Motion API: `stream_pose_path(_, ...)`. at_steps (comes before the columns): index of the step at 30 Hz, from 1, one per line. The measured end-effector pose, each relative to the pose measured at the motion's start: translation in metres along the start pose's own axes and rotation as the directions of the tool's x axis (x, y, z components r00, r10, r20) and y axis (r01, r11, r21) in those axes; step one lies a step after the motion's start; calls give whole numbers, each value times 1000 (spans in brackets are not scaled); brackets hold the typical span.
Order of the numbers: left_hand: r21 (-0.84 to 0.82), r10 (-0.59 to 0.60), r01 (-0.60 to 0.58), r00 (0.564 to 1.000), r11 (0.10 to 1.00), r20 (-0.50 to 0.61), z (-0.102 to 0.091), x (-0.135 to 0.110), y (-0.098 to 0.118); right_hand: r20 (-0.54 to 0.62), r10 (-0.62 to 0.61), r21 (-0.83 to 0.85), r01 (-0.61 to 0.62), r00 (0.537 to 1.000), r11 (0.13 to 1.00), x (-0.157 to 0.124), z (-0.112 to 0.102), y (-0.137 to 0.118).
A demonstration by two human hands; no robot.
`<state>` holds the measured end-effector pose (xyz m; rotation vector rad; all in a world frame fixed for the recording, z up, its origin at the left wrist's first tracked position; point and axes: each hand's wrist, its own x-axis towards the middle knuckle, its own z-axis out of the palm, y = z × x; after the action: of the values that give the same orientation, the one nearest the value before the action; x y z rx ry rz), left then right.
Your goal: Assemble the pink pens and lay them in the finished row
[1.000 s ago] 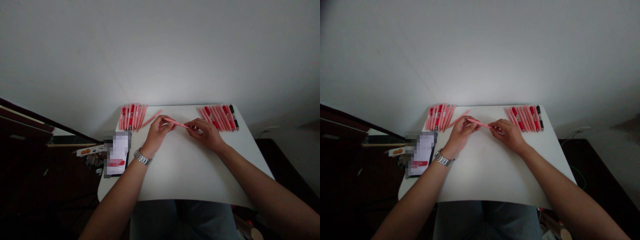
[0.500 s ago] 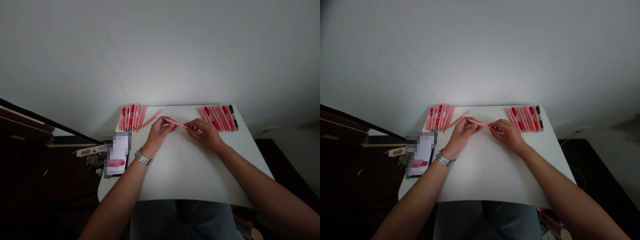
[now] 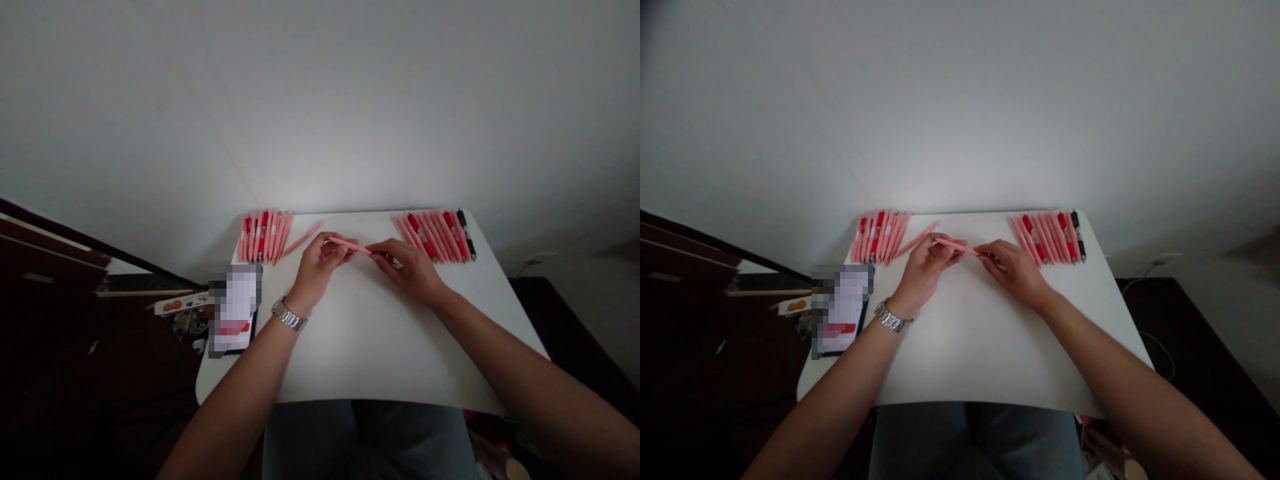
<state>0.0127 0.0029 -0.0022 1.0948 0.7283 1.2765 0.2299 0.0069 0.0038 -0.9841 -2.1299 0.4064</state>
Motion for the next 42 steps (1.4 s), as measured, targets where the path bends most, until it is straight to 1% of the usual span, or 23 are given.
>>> stream_pose_path(4, 9, 13, -13, 1000, 1000, -23, 0, 1, -2, 16, 19, 1, -19, 1000, 1000, 0, 0, -2)
stream_pose_path(9, 31, 53, -50, 995, 998, -86, -2, 3, -3, 19, 57, 12, -57, 998, 998, -3, 4, 1)
stream_pose_path(13, -3, 62, -63, 988, 998, -141, -3, 4, -1, -11, 93, 24, -93, 996, 995, -6, 9, 7)
stream_pose_path(16, -14, 56, -59, 986, 998, -160, -3, 4, 0, -47, 130, 16, -130, 990, 991, -6, 12, 9)
stream_pose_path(20, -20, 41, -45, 987, 999, -155, -3, 4, 0, -75, 150, -52, -154, 986, 987, -5, 12, 9)
stream_pose_path(24, -33, 31, -35, 991, 999, -131, -2, 3, 0, -77, 159, -74, -165, 984, 984, -4, 11, 6)
stream_pose_path(30, -44, 16, -21, 994, 999, -104, -2, 2, 2, -13, 184, -12, -184, 983, 983, -3, 9, 3)
stream_pose_path(35, -38, 21, -24, 996, 999, -89, -4, 3, 1, 12, 166, 12, -166, 986, 986, -2, 7, 1)
stream_pose_path(38, -35, 23, -28, 993, 999, -117, -4, 3, 1, 3, 166, 10, -166, 986, 986, -2, 8, 2)
stream_pose_path(42, -47, 16, -24, 987, 999, -160, -3, 3, 3, -45, 187, 23, -187, 981, 982, -5, 13, 8)
